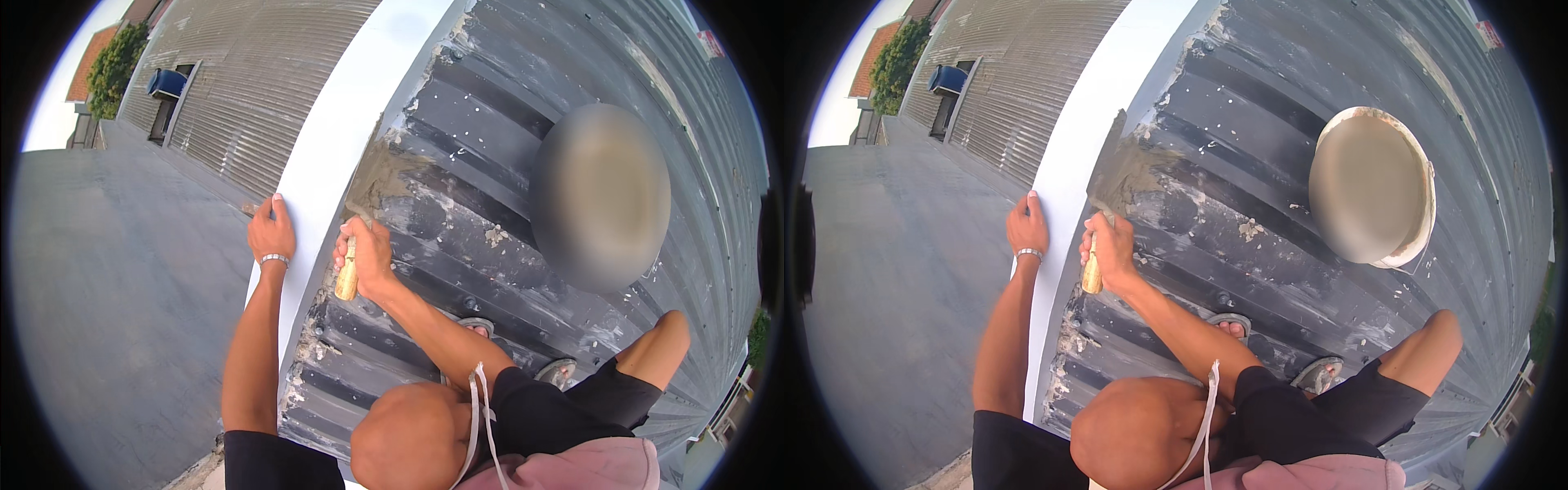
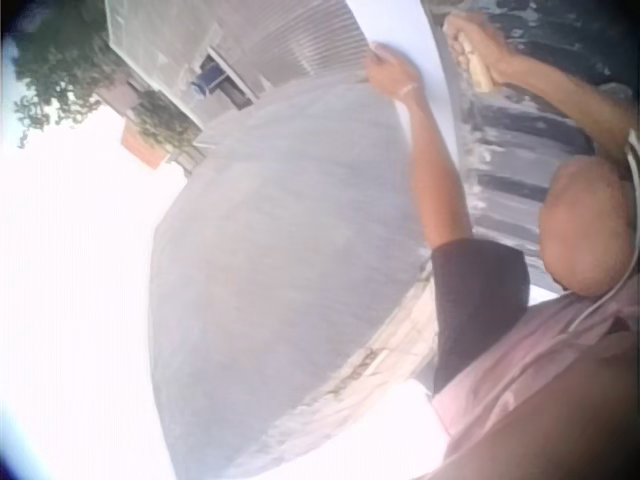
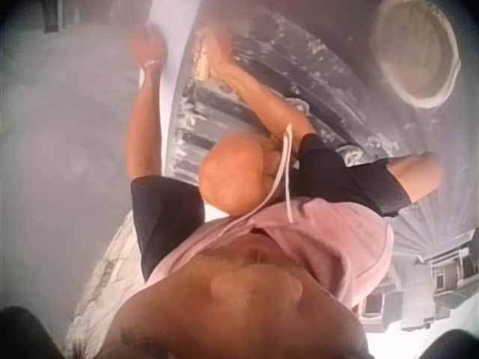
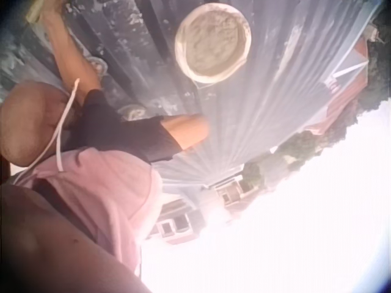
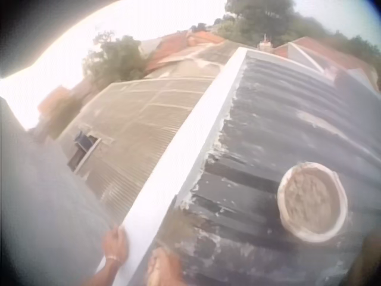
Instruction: The person applies cement to a corrugated metal roof using a trowel and a bucket. They scoop cement from the bucket and spread it along the roof edge, smoothing the surface repeatedly.
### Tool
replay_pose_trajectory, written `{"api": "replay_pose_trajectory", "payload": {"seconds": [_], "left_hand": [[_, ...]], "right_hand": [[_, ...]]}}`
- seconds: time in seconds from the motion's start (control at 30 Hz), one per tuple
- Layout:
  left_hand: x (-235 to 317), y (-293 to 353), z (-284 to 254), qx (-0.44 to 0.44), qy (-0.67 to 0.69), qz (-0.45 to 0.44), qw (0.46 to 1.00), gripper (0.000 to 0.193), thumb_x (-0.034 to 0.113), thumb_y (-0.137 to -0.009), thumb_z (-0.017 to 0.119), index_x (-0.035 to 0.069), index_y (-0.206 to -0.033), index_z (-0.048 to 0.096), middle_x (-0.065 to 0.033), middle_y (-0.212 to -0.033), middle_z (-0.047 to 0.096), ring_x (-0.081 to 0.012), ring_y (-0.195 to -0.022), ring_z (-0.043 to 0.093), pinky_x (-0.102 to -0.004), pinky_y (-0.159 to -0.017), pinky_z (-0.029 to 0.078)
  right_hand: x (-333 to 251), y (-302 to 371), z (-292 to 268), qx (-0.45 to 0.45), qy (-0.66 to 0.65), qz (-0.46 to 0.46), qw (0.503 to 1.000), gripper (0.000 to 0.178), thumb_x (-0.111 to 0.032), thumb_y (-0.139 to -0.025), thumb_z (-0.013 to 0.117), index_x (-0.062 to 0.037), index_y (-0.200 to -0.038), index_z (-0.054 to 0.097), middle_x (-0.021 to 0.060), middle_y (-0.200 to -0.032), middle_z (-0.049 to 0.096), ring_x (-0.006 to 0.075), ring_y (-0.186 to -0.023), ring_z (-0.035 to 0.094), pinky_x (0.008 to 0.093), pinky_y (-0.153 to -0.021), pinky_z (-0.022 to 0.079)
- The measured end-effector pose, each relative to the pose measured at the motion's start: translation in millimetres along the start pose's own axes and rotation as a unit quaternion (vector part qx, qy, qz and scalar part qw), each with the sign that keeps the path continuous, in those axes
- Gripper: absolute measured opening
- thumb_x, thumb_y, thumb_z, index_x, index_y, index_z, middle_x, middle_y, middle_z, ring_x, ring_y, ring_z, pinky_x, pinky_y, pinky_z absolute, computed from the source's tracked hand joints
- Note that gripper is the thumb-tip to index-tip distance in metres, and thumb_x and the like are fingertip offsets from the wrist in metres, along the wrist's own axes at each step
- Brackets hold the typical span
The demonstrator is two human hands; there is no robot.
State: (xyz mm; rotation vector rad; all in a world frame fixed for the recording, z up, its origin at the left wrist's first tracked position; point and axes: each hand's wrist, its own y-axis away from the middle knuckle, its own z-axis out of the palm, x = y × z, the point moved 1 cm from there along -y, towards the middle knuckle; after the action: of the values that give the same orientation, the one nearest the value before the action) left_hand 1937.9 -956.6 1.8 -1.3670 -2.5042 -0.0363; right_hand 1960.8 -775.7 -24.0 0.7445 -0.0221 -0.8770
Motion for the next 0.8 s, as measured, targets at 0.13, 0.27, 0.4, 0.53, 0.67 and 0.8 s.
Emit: {"api": "replay_pose_trajectory", "payload": {"seconds": [0.13, 0.27, 0.4, 0.53, 0.67, 0.8], "left_hand": [[-2.7, -2.0, -1.8, 0.004, -0.003, -0.001, 1.0, 0.056, 0.049, -0.105, 0.046, 0.001, -0.105, 0.076, -0.027, -0.093, 0.073, -0.0484, -0.091, 0.067, -0.0527, -0.084, 0.05], [4.4, 1.1, -1.6, -0.028, 0.006, -0.018, 0.999, 0.062, 0.05, -0.107, 0.046, -0.004, -0.118, 0.074, -0.0322, -0.112, 0.072, -0.0503, -0.107, 0.065, -0.0528, -0.094, 0.049], [-1.7, -2.0, -2.2, -0.023, -0.005, -0.005, 1.0, 0.063, 0.05, -0.106, 0.046, -0.004, -0.122, 0.073, -0.0323, -0.112, 0.072, -0.0502, -0.106, 0.066, -0.0526, -0.094, 0.05], [-3.5, -0.8, 1.4, -0.033, -0.021, -0.013, 0.999, 0.064, 0.052, -0.106, 0.046, -0.003, -0.125, 0.073, -0.0305, -0.114, 0.073, -0.0487, -0.108, 0.067, -0.0525, -0.095, 0.05], [-8.9, -2.2, 6.3, 0.001, 0.007, -0.026, 1.0, 0.06, 0.052, -0.105, 0.044, 0.001, -0.114, 0.076, -0.0278, -0.102, 0.073, -0.0485, -0.098, 0.066, -0.0524, -0.088, 0.051], [-8.6, -5.5, 8.6, 0.013, 0.006, -0.002, 1.0, 0.06, 0.052, -0.105, 0.044, 0.002, -0.111, 0.076, -0.0281, -0.101, 0.073, -0.0484, -0.095, 0.066, -0.0526, -0.086, 0.051]], "right_hand": [[2.0, -4.7, 4.1, 0.006, -0.001, 0.005, 1.0, 0.017, -0.016, -0.088, 0.06, -0.0071, -0.086, 0.046, 0.0072, -0.064, 0.05, 0.0192, -0.051, 0.052, 0.0366, -0.046, 0.043], [-4.3, -18.3, -6.1, 0.022, -0.015, 0.022, 0.999, 0.015, -0.015, -0.089, 0.059, -0.0068, -0.086, 0.046, 0.0073, -0.064, 0.05, 0.0187, -0.051, 0.051, 0.0363, -0.047, 0.043], [-1.5, -13.9, -1.7, 0.011, -0.007, 0.006, 1.0, 0.013, -0.015, -0.091, 0.055, -0.0026, -0.089, 0.052, 0.0052, -0.062, 0.049, 0.0167, -0.049, 0.05, 0.0354, -0.044, 0.042], [3.2, -18.1, -11.8, 0.023, -0.016, 0.023, 0.999, 0.012, -0.014, -0.091, 0.056, -0.0047, -0.088, 0.049, 0.0063, -0.064, 0.049, 0.0176, -0.05, 0.049, 0.0358, -0.046, 0.042], [9.2, -19.4, -13.9, 0.017, 0.007, 0.015, 1.0, 0.012, -0.014, -0.092, 0.055, -0.005, -0.088, 0.048, 0.0065, -0.064, 0.049, 0.0182, -0.051, 0.049, 0.0361, -0.048, 0.042], [7.7, -22.4, -15.4, 0.019, -0.016, 0.044, 0.999, 0.012, -0.014, -0.092, 0.055, -0.0049, -0.088, 0.048, 0.0064, -0.064, 0.048, 0.0184, -0.051, 0.049, 0.0371, -0.048, 0.042]]}}
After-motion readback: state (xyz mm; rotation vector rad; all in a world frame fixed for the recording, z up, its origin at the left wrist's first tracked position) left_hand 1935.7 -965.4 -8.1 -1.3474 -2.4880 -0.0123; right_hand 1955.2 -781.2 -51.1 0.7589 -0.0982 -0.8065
